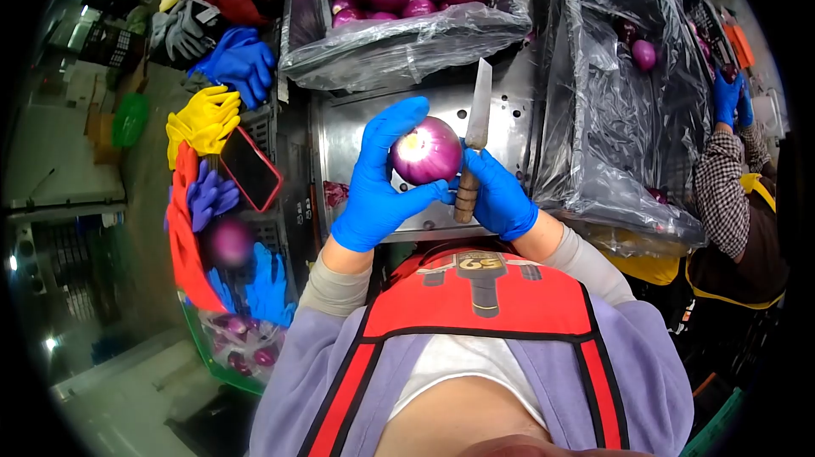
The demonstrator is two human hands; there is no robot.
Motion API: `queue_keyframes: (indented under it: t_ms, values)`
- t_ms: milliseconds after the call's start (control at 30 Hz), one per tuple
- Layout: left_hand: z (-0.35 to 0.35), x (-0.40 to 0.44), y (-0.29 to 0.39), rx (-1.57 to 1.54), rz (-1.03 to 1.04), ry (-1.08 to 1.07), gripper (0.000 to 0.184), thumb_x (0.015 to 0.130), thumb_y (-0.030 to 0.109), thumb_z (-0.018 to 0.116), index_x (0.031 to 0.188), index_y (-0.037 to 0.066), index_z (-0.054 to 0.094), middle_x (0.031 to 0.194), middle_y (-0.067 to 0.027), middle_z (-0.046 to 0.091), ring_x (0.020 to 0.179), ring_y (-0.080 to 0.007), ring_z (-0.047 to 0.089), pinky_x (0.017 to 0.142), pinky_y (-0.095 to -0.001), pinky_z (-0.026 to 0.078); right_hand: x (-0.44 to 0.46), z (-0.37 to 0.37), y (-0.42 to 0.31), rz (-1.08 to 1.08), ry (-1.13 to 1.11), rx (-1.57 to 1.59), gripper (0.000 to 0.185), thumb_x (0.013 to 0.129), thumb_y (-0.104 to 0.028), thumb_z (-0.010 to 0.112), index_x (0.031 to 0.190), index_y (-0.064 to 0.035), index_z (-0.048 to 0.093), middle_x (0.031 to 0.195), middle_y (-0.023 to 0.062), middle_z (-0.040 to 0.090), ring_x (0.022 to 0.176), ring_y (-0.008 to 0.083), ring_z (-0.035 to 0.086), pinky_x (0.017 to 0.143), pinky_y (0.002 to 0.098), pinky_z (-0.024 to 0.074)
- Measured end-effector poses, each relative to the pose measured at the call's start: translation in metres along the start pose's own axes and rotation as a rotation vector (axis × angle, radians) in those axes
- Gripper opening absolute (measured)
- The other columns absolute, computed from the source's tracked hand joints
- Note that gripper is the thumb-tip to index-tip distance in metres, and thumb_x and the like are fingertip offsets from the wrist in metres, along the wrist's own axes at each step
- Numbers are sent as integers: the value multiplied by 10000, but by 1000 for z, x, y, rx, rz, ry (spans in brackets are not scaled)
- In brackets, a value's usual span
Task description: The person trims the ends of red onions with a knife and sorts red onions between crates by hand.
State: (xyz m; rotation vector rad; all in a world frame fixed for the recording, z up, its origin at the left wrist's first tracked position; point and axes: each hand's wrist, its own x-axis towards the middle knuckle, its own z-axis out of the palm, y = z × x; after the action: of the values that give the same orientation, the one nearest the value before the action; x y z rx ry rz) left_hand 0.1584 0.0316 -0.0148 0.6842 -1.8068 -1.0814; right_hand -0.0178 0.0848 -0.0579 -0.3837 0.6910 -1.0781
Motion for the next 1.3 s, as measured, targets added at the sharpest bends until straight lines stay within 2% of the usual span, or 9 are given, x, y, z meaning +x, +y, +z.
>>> queue_keyframes:
  t_ms: [267,367,433,567,667,1033,1100,1167,1300]
  values:
    - [0,0,9,-16,24,23,827,639,90,783,1354,46,370,1409,-159,378,1329,-303,352,1093,-411,301,4,-9,-1,166,-226,107,358,949,-353,527,1206,-113,464,795,6,501,776,98,536,657,274,473]
    - [-3,1,11,36,33,8,804,643,85,781,1344,49,389,1401,-156,386,1329,-302,349,1091,-411,303,2,-1,-1,106,-62,52,370,946,-389,521,1206,-128,484,851,5,545,797,94,540,649,259,466]
    - [-1,1,11,46,52,2,789,647,79,776,1340,55,399,1395,-155,391,1329,-297,348,1091,-411,303,3,-1,-2,273,-76,207,409,934,-443,514,1206,-139,517,957,10,596,822,108,549,655,255,472]
    - [4,3,12,4,41,35,723,657,70,768,1312,70,464,1379,-153,410,1334,-280,336,1090,-410,303,12,-11,6,282,-262,364,457,916,-491,514,1213,-144,539,1031,18,619,832,121,566,680,257,487]
    - [0,10,25,169,28,48,640,669,16,745,1270,58,528,1378,-149,411,1301,-280,388,1073,-403,332,14,-15,7,267,-155,354,488,905,-504,525,1221,-133,542,1015,22,625,823,124,574,671,252,488]
    - [-1,4,13,33,-13,167,460,686,-80,725,1125,13,623,1243,-152,548,1174,-262,526,977,-365,441,6,-4,-10,99,104,122,517,874,-430,615,1280,-149,462,924,21,580,703,107,550,618,234,480]
    - [0,7,17,-6,-16,154,457,681,-90,723,1116,12,625,1256,-158,540,1175,-259,527,974,-364,443,4,3,-14,33,75,93,533,869,-422,624,1287,-137,456,921,23,578,697,102,544,610,230,475]
    - [3,12,31,-302,-249,258,391,720,-47,729,1092,36,644,1232,-138,558,1134,-241,562,926,-332,491,3,4,-15,-33,47,65,549,865,-413,633,1295,-125,449,918,25,576,691,96,537,601,226,471]
    - [-6,11,24,-167,-183,169,304,741,-75,696,1027,13,643,1187,-135,584,1120,-244,574,918,-330,497,4,-5,-12,-120,-18,47,585,870,-346,646,1344,-97,411,911,25,568,678,87,513,595,215,453]
